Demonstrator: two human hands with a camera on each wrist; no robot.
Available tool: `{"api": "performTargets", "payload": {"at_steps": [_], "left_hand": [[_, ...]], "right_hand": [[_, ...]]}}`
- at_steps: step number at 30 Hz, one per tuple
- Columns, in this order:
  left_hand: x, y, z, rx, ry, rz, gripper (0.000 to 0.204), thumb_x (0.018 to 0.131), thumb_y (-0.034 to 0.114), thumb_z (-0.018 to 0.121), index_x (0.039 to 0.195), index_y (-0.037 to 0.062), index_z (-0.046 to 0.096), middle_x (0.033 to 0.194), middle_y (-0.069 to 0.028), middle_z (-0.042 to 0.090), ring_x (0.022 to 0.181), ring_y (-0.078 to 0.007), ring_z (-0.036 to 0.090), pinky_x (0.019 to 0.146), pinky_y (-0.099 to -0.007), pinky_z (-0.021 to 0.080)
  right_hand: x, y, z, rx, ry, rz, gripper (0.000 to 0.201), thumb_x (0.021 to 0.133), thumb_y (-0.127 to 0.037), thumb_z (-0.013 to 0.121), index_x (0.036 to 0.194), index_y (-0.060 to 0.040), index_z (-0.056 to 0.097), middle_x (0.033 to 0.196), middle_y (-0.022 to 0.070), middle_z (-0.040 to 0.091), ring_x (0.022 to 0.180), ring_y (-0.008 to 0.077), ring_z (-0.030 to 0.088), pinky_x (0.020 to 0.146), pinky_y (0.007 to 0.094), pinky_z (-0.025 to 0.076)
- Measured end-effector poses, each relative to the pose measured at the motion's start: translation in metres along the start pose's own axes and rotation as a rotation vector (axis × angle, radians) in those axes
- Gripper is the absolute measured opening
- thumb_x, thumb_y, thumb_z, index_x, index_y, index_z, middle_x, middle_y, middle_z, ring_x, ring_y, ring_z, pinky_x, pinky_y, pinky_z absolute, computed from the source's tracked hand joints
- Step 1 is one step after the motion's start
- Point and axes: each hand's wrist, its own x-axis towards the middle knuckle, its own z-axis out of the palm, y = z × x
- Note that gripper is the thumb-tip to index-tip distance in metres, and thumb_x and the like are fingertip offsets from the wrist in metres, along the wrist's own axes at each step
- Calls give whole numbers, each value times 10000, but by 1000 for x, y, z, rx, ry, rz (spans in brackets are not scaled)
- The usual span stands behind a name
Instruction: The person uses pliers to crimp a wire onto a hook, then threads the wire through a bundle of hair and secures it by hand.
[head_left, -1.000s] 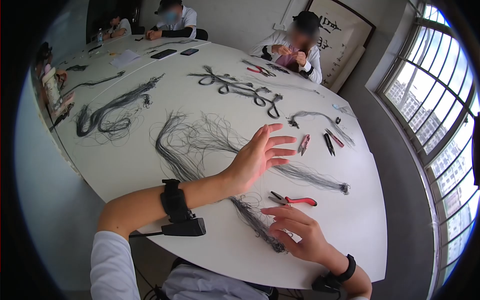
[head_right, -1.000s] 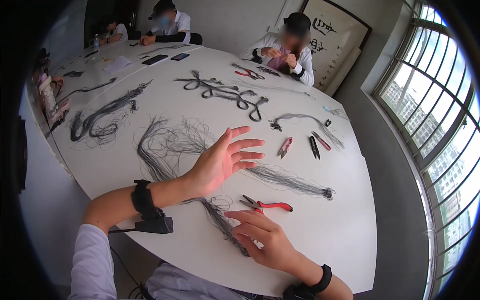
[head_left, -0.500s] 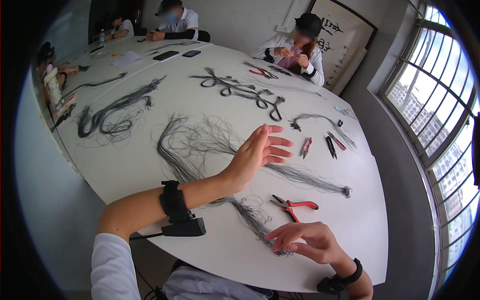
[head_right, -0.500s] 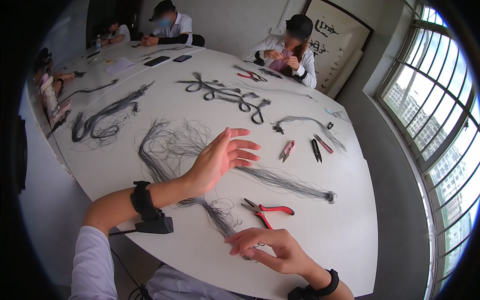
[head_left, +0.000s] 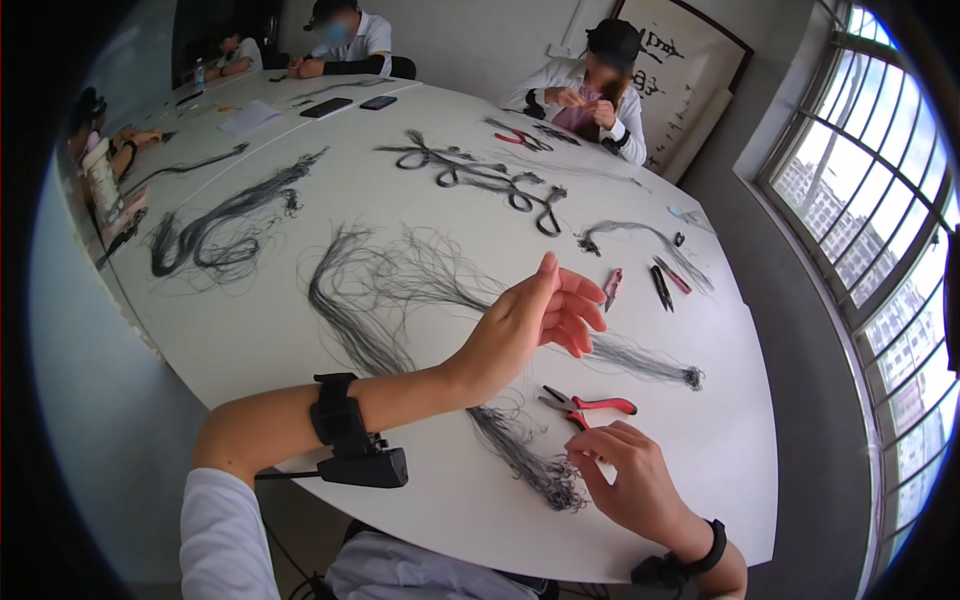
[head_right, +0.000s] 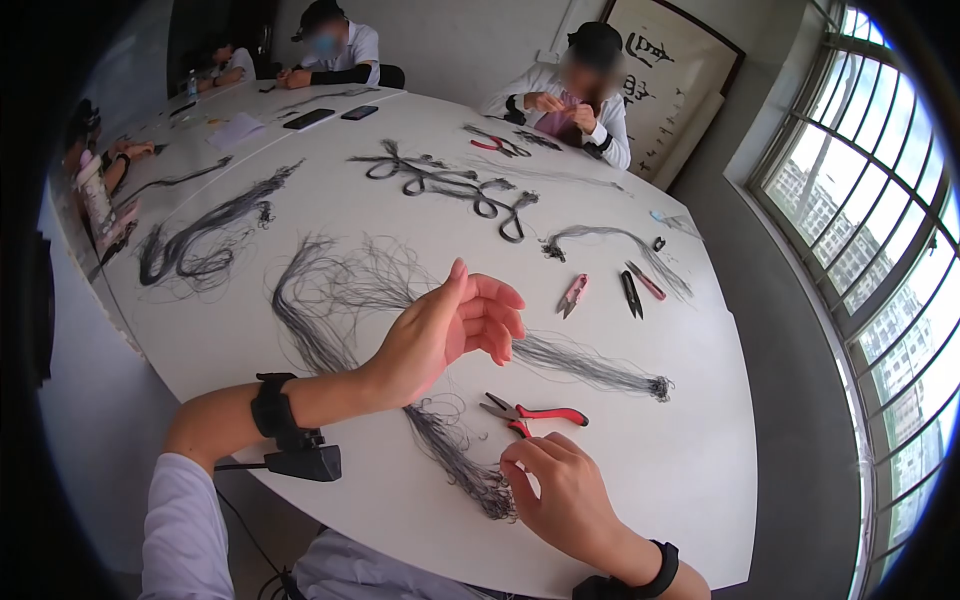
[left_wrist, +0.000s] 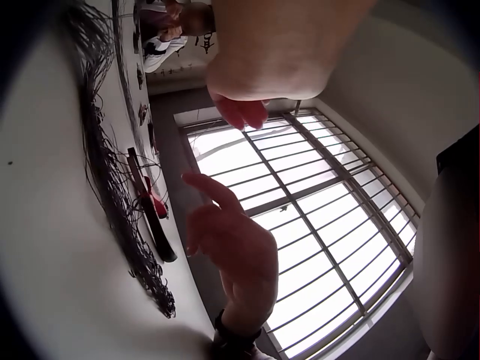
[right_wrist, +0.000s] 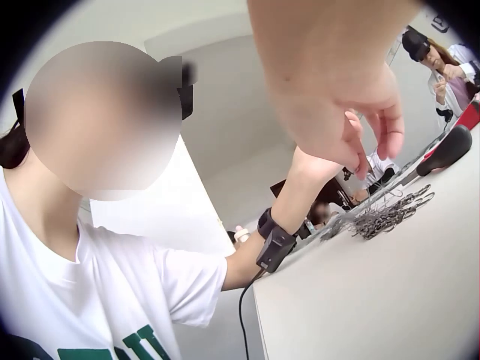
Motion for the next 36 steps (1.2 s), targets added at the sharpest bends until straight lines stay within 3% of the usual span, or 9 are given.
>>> {"api": "performTargets", "payload": {"at_steps": [3,5,10,12,16,23,27,30,36], "left_hand": [[0,-2,0,81,-4,82,568,978,432,156,1043,-15,500,885,-105,563,776,-145,542,748,-302,451],[-1,-4,2,159,3,95,546,982,414,157,1024,-6,505,879,-101,563,776,-136,539,747,-290,449],[-8,-6,6,401,-83,113,511,989,386,165,961,16,516,789,-73,559,665,-99,523,648,-227,446],[-10,1,7,279,-356,-293,539,982,416,157,929,22,521,682,-51,547,520,-77,473,507,-195,406],[-17,6,16,210,-650,-659,804,882,648,82,861,13,575,464,1,436,370,-48,351,359,-187,260],[-24,18,29,183,-976,-870,881,828,720,61,785,12,583,391,34,366,332,-34,318,340,-188,262],[-27,26,33,156,-951,-851,877,825,722,57,766,16,574,379,32,353,310,-38,294,328,-186,246],[-27,36,33,27,-809,-816,853,843,695,40,747,24,557,368,21,357,285,-43,287,308,-185,232],[-13,40,28,-438,-252,-379,729,904,583,49,986,6,487,450,-51,482,326,-158,427,359,-258,376]], "right_hand": [[1,-8,-8,99,-230,162,114,754,35,598,854,-19,594,888,109,606,769,218,602,657,303,487],[3,-12,-9,577,-359,86,73,800,18,568,861,-13,592,876,102,617,802,205,595,693,301,480],[4,-13,-16,820,-296,-89,71,836,11,527,867,-10,587,918,87,613,833,193,572,735,298,461],[4,-7,-21,836,-241,-111,69,837,2,527,865,-16,587,930,82,610,846,195,559,759,302,447],[7,6,-27,751,-46,-174,71,837,-77,501,837,-39,561,913,87,578,843,186,477,827,316,354],[12,24,-32,796,156,-80,149,898,-160,470,839,-24,481,900,95,500,780,141,424,741,267,352],[17,27,-23,831,206,-39,139,911,-147,456,849,-26,484,921,100,505,798,125,456,718,262,390],[20,34,-17,1030,374,258,137,923,-133,442,853,-25,491,904,88,526,828,109,498,682,261,437],[15,47,-9,700,33,529,128,922,-85,441,829,-4,475,696,38,549,578,90,507,519,217,428]]}}
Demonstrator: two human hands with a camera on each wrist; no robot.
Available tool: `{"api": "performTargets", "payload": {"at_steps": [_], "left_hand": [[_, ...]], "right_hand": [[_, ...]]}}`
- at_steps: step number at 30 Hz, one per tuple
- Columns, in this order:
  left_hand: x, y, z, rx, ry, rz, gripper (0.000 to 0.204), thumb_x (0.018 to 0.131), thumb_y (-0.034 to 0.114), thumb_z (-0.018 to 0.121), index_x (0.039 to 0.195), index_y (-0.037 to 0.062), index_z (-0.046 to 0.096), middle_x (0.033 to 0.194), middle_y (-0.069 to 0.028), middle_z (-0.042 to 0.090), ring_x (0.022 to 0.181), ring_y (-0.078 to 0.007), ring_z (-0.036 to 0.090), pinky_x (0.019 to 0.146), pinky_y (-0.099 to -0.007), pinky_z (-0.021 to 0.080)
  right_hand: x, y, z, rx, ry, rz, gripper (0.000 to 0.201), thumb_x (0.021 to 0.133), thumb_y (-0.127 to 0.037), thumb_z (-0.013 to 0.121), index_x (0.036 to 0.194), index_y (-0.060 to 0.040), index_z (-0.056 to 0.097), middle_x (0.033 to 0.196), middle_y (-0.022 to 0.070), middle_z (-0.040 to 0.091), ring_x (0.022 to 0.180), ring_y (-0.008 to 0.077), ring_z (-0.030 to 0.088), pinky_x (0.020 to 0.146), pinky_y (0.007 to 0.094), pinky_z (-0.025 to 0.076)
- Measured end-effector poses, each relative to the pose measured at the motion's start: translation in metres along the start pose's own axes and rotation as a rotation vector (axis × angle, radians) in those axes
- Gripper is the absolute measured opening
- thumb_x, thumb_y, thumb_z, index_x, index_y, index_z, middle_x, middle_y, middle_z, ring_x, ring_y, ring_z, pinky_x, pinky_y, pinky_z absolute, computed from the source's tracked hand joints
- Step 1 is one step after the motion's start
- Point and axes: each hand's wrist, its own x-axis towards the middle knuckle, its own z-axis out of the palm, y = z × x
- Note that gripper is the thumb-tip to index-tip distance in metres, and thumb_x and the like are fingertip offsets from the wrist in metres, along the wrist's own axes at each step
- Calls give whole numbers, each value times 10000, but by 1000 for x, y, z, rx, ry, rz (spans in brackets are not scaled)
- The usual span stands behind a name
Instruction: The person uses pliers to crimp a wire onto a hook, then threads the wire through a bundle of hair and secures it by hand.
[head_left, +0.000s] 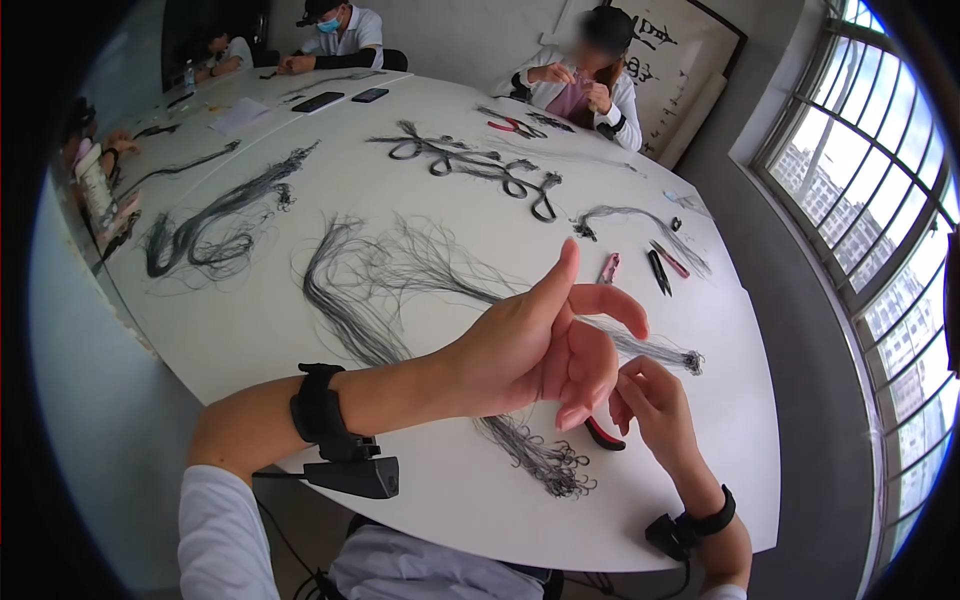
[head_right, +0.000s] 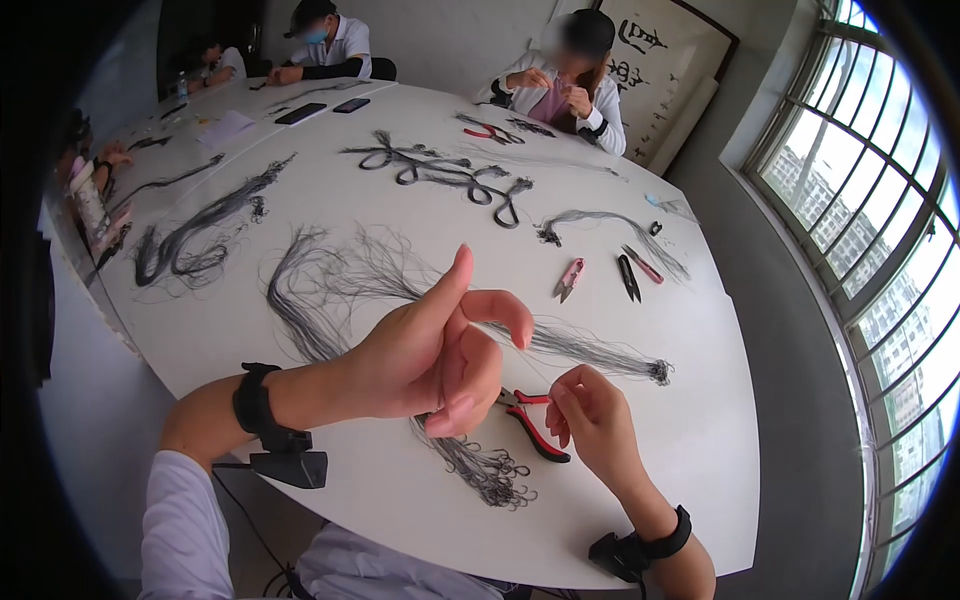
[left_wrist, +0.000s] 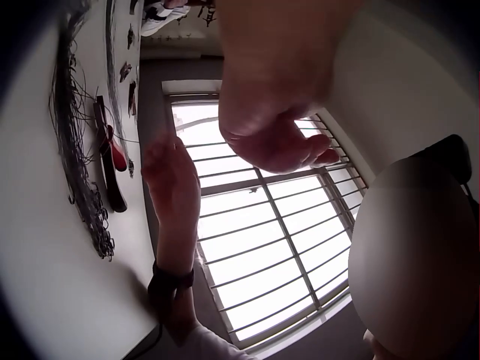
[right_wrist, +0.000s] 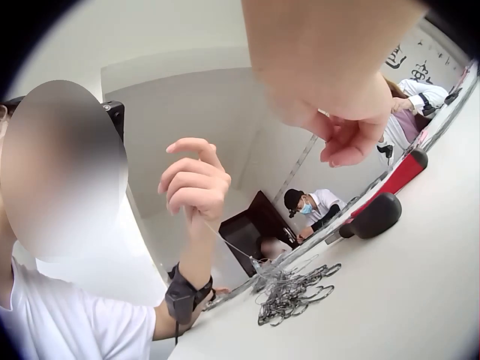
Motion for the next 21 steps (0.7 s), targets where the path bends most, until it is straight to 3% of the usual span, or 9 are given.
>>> {"api": "performTargets", "payload": {"at_steps": [1,2,4,5,8,10,12,17,21], "left_hand": [[4,-1,-14,-143,-173,93,667,924,549,100,1091,16,463,679,-113,613,562,-227,598,555,-309,494],[6,-4,-17,-141,-174,93,667,924,549,100,1091,16,463,679,-113,613,562,-227,598,555,-309,494],[8,-4,-10,-54,117,218,628,933,530,129,1140,39,462,970,-171,623,895,-262,624,762,-318,499],[7,-8,-18,56,17,263,587,935,524,146,1187,77,432,1227,-174,508,1149,-261,499,934,-339,417],[12,-21,-19,55,144,359,555,938,518,156,1221,101,388,1294,-147,451,1222,-246,426,974,-350,373],[13,-27,-24,99,134,360,519,949,497,157,1234,113,358,1314,-119,424,1220,-228,415,1000,-352,330],[15,-33,-29,390,198,329,495,958,481,151,1224,118,358,1288,-113,433,1159,-206,453,993,-348,324],[15,-45,-42,804,151,157,539,987,395,154,845,28,524,775,-39,535,780,-119,513,784,-262,426],[11,-42,-34,851,159,78,584,979,427,118,854,25,524,771,-48,535,758,-124,496,772,-267,419]], "right_hand": [[-2,-1,6,-49,-11,-13,117,912,-68,456,829,13,470,637,32,533,520,93,488,488,229,415],[-4,-2,11,-49,-11,-15,117,912,-68,456,829,13,470,637,32,533,520,93,488,488,229,415],[-8,-2,19,-251,-163,-152,88,892,-44,474,828,16,468,598,38,516,522,98,500,478,259,413],[-10,1,24,-306,-169,-279,60,860,-21,512,832,14,472,607,67,516,515,153,523,487,280,417],[-23,-10,37,-453,-292,-384,71,831,-8,546,828,10,476,631,96,527,528,227,535,509,292,425],[-28,-14,46,-506,-296,-465,92,805,-6,576,832,3,488,673,105,547,565,261,540,512,315,434],[-31,-12,52,-558,-340,-772,112,776,-1,593,840,-4,501,668,93,536,594,246,550,509,344,438],[-37,-26,46,-580,-214,-833,130,723,17,610,809,-9,516,644,78,501,591,220,536,480,327,427],[-36,-28,35,-653,-173,-816,136,707,41,599,803,-18,523,640,63,497,561,212,522,448,312,408]]}}
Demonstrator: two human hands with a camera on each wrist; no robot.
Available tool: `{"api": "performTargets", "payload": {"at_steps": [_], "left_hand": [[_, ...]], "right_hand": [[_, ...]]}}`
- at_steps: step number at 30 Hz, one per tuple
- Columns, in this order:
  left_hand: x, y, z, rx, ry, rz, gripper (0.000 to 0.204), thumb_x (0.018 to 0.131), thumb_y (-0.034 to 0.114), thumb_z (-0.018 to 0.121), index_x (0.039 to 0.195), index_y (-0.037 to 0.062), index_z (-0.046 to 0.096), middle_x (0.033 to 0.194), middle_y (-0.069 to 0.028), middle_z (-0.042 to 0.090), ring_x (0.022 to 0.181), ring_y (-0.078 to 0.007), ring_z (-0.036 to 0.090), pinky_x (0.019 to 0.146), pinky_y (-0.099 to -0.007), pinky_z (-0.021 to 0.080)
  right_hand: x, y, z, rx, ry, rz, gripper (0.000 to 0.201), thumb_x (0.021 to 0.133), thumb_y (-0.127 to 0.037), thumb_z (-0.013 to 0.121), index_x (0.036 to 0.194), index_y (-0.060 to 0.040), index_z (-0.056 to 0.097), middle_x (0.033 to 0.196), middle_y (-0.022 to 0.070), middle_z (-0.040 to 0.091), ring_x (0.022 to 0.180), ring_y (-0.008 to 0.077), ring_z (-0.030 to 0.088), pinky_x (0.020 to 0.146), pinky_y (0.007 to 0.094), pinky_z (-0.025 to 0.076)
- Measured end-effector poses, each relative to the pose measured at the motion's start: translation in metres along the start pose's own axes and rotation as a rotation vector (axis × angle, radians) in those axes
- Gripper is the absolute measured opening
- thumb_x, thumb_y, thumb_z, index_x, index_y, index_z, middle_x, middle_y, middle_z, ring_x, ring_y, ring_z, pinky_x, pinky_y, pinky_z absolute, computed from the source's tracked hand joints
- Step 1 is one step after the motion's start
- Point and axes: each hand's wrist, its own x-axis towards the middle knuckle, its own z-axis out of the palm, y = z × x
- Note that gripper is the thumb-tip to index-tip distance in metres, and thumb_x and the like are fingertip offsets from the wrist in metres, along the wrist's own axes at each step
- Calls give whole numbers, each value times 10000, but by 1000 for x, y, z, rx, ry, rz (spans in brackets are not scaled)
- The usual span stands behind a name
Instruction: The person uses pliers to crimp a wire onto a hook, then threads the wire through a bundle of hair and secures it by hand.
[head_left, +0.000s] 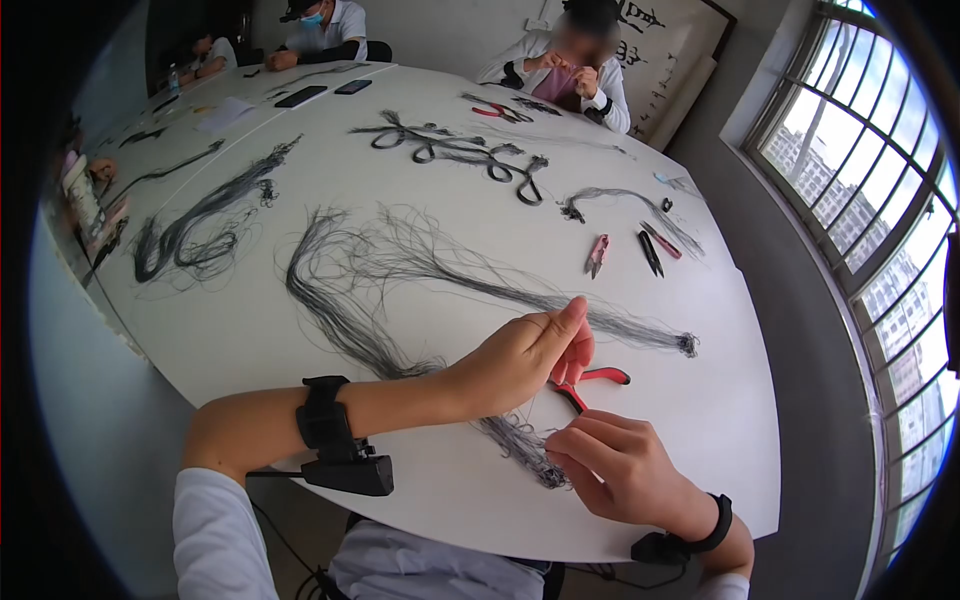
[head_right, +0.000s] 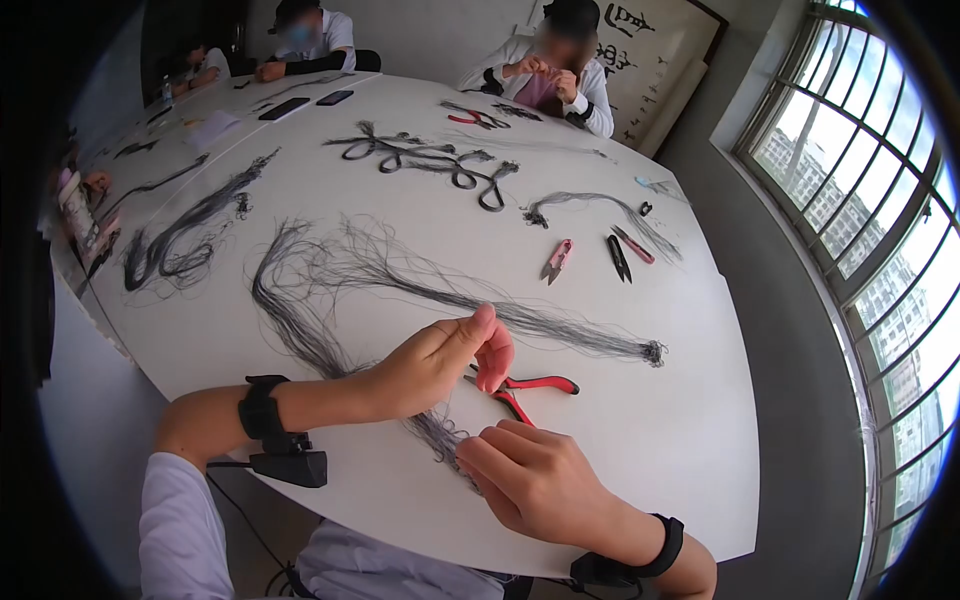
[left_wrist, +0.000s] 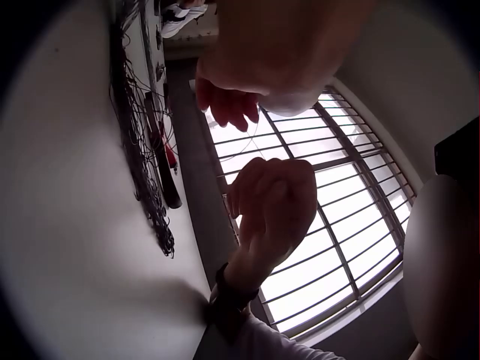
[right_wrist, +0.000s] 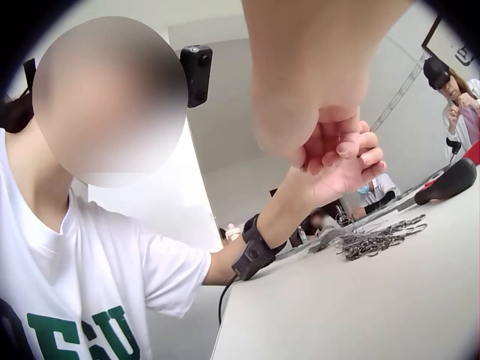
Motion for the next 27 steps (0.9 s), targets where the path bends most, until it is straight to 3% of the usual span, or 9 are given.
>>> {"api": "performTargets", "payload": {"at_steps": [3,5,9,14,16,17,19,23,27], "left_hand": [[4,7,-10,-38,22,38,644,966,460,80,848,15,529,767,-57,545,782,-143,516,811,-284,411],[6,10,-15,-101,84,153,682,958,482,61,849,5,536,773,-72,555,821,-173,537,857,-312,394],[8,28,-16,-286,173,228,651,964,469,92,881,0,536,802,-103,567,895,-211,545,896,-355,382],[2,64,-12,-506,55,218,644,951,506,125,932,5,529,819,-116,580,918,-230,547,919,-383,375],[0,76,-11,-599,-129,177,638,946,521,139,954,18,531,822,-125,589,926,-247,546,917,-383,374],[0,83,-10,-591,-134,175,638,946,521,139,954,18,531,822,-125,589,926,-247,546,917,-383,374],[3,95,-8,-576,-262,212,631,944,525,142,967,30,533,812,-130,590,932,-257,546,917,-390,381],[10,104,1,-551,-259,235,613,949,512,152,973,33,534,783,-111,572,935,-259,544,917,-401,389],[23,99,6,-733,-119,224,557,956,490,184,1019,54,525,794,-84,547,971,-261,530,925,-400,394]], "right_hand": [[1,5,-2,-58,29,47,145,708,53,594,809,-28,527,638,60,502,543,217,517,447,317,407],[1,12,-4,-86,69,93,145,715,55,592,811,-33,529,640,60,509,538,221,516,449,321,408],[0,27,2,-80,155,222,95,765,34,583,813,-35,539,678,79,565,552,244,536,459,317,414],[4,30,0,107,221,340,96,780,59,558,849,-7,569,738,94,621,630,205,609,569,294,496],[4,34,1,153,245,375,73,789,58,550,838,7,567,745,85,624,654,176,611,594,269,491],[4,37,2,196,259,411,53,798,58,542,827,20,565,753,77,628,678,148,614,620,244,486],[4,43,7,279,283,435,79,805,56,530,855,15,576,757,81,636,683,158,622,632,257,500],[12,42,10,397,252,438,94,826,36,520,875,8,595,749,76,641,687,158,632,646,269,517],[21,35,21,545,118,532,83,866,-29,521,873,0,599,749,63,641,688,143,633,647,234,509]]}}
